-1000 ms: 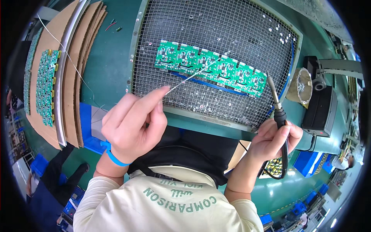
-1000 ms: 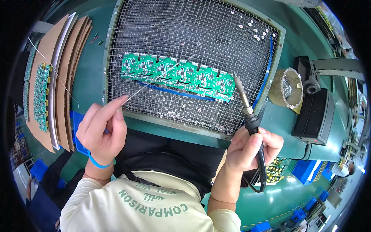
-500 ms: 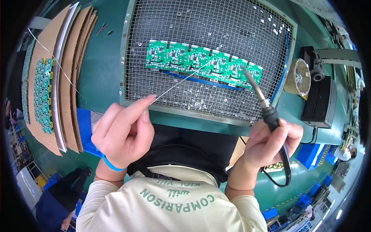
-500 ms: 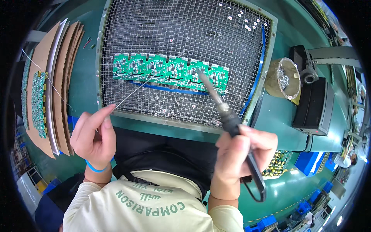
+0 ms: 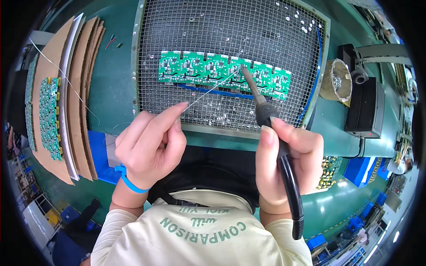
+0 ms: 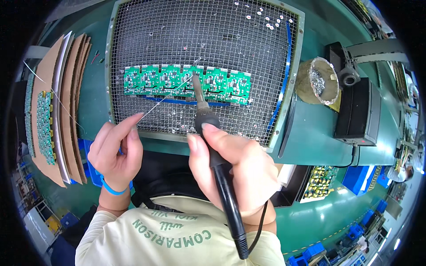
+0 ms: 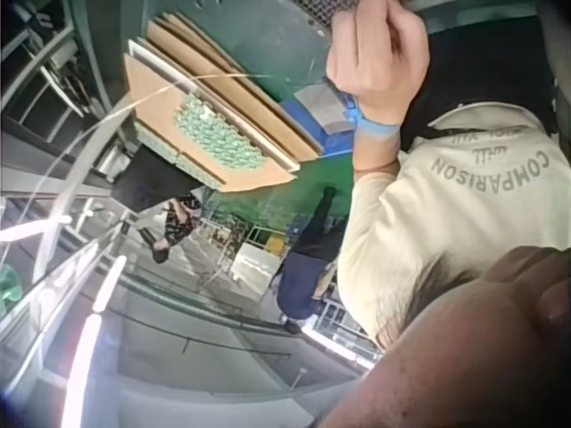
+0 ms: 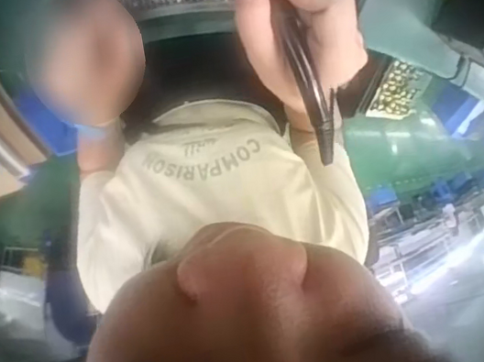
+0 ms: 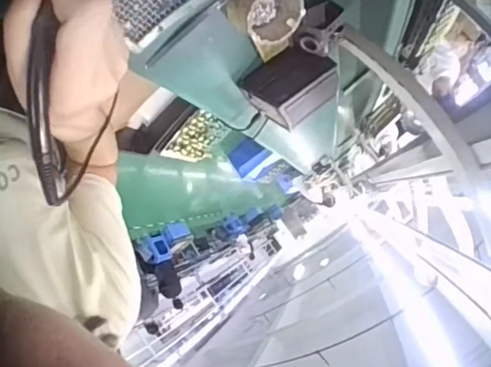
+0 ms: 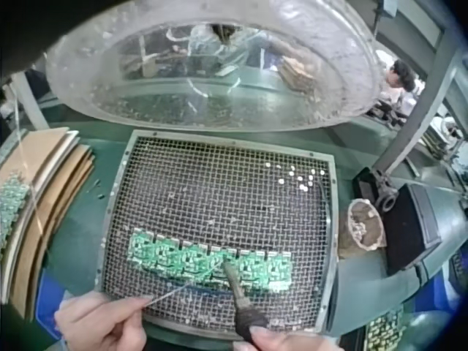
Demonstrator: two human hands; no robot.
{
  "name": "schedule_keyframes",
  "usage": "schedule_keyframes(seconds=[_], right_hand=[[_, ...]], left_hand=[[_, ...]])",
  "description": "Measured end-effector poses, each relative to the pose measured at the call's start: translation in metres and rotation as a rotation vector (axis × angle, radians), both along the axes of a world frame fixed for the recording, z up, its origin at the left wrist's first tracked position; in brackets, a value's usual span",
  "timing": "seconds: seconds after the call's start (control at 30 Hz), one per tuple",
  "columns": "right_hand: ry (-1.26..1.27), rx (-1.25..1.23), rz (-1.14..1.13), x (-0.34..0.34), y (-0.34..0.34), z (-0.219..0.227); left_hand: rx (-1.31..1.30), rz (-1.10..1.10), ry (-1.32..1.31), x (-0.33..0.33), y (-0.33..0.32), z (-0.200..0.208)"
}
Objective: Soldering electronic components onto several printed circuit boards at a manual assembly station.
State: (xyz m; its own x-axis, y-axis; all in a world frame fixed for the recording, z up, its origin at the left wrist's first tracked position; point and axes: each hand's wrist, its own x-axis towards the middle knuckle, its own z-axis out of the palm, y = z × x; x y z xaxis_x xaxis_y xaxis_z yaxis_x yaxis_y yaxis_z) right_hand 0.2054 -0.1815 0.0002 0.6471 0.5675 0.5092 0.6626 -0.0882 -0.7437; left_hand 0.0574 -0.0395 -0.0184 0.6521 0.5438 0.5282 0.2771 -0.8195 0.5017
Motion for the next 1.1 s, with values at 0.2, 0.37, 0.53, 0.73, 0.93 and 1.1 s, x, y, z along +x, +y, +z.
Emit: schedule_keyframes(seconds=[0.2, 0.37, 0.53, 0.73, 0.93, 1.1], right_hand=[[-0.013, -0.105, 0.089, -0.002, -0.002, 0.005], [-0.105, -0.009, 0.060, 0.009, -0.009, -0.005], [0.163, 0.438, -0.165, 0.029, -0.015, -0.025], [0.374, 0.579, -0.059, 0.051, -0.016, -0.050], [0.370, 0.429, -0.066, 0.021, -0.015, -0.028], [0.349, 0.305, -0.091, 0.011, 0.000, -0.013]], left_hand=[[-0.055, 0.075, -0.018, -0.001, -0.003, -0.001], [-0.095, 0.152, -0.232, -0.013, -0.003, -0.006], [-0.048, 0.193, -0.139, -0.022, -0.007, -0.004], [-0.004, 0.161, -0.076, -0.020, -0.008, -0.005], [-0.008, 0.105, -0.058, -0.009, -0.007, -0.003], [-0.006, 0.067, -0.082, 0.002, -0.003, -0.007]])
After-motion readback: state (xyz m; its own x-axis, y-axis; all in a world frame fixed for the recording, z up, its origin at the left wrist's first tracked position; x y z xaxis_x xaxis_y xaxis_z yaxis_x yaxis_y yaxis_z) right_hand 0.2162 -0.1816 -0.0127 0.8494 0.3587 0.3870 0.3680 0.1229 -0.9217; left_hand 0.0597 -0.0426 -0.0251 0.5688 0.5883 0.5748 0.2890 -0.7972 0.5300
